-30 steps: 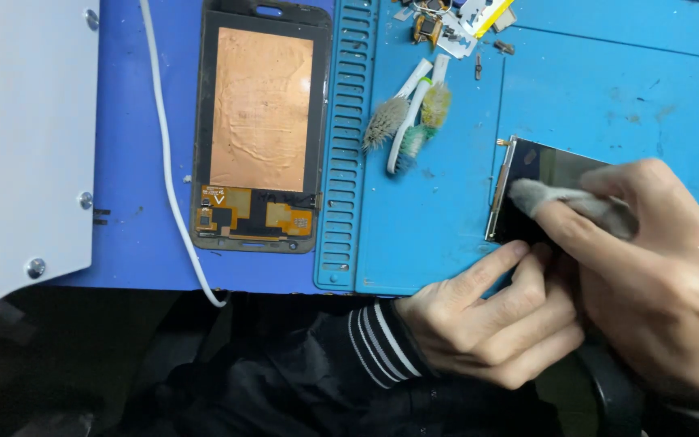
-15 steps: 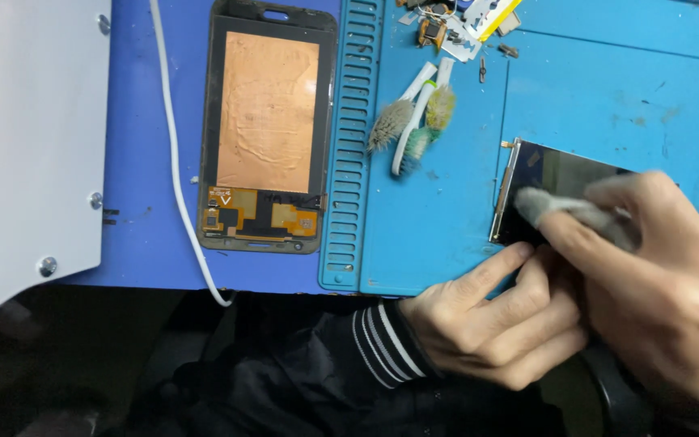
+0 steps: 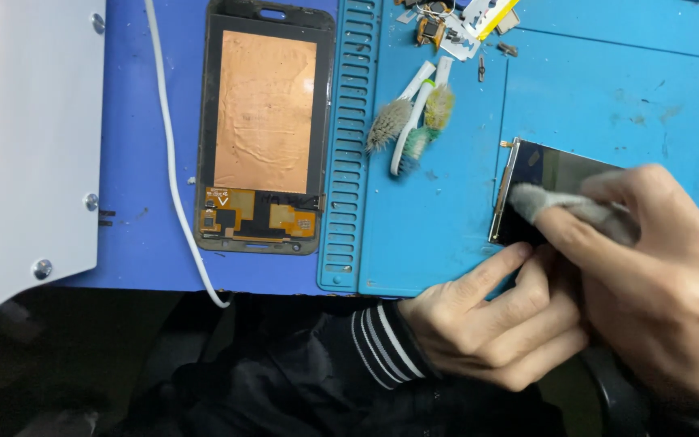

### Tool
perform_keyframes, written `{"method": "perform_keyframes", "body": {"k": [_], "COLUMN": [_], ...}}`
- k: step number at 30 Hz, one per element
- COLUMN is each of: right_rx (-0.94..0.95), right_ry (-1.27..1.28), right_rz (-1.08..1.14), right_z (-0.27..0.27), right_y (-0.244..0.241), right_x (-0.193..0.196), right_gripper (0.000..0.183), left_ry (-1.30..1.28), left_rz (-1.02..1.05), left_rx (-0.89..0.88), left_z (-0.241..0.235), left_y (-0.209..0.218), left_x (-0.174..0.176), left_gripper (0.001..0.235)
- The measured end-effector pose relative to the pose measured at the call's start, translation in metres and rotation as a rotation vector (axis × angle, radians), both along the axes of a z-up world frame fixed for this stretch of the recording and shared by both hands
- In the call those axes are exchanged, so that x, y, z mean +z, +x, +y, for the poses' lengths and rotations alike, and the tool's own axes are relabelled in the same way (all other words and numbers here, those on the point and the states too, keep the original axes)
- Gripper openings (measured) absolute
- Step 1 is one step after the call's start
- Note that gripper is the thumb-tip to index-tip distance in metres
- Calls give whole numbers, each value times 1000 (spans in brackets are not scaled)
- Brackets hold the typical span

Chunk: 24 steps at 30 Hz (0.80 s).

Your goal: Cleaning a disassembled smartphone LCD screen component with a cleaning solution and cloth on a repair workbench.

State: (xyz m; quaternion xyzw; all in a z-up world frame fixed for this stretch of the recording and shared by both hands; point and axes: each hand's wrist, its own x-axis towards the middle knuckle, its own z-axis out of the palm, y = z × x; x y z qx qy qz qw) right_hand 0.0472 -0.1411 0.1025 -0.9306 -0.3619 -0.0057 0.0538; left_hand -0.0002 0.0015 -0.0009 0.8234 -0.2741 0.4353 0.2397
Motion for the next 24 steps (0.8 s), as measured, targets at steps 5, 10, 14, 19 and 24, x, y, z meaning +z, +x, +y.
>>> {"method": "perform_keyframes", "body": {"k": [5, 10, 14, 19, 24], "right_rx": [-64, -6, -30, -41, -35], "right_ry": [-29, 70, 14, 58, -27], "right_rz": [-43, -25, 52, 24, 62], "right_z": [-4, 0, -18, -11, -22], "right_y": [-6, 2, -11, -14, -19], "right_x": [-7, -5, -6, -4, -2], "right_gripper": [34, 37, 38, 44, 49], "left_ry": [-26, -6, -23, 12, -21], "left_rz": [-1, -15, -47, -110, -109], "left_rx": [-15, -15, -92, -110, -72], "left_z": [0, 2, 8, 10, 7], "left_y": [0, 0, 0, 1, -2], "left_x": [2, 2, 5, 6, 5], "left_gripper": [6, 8, 4, 5, 3]}}
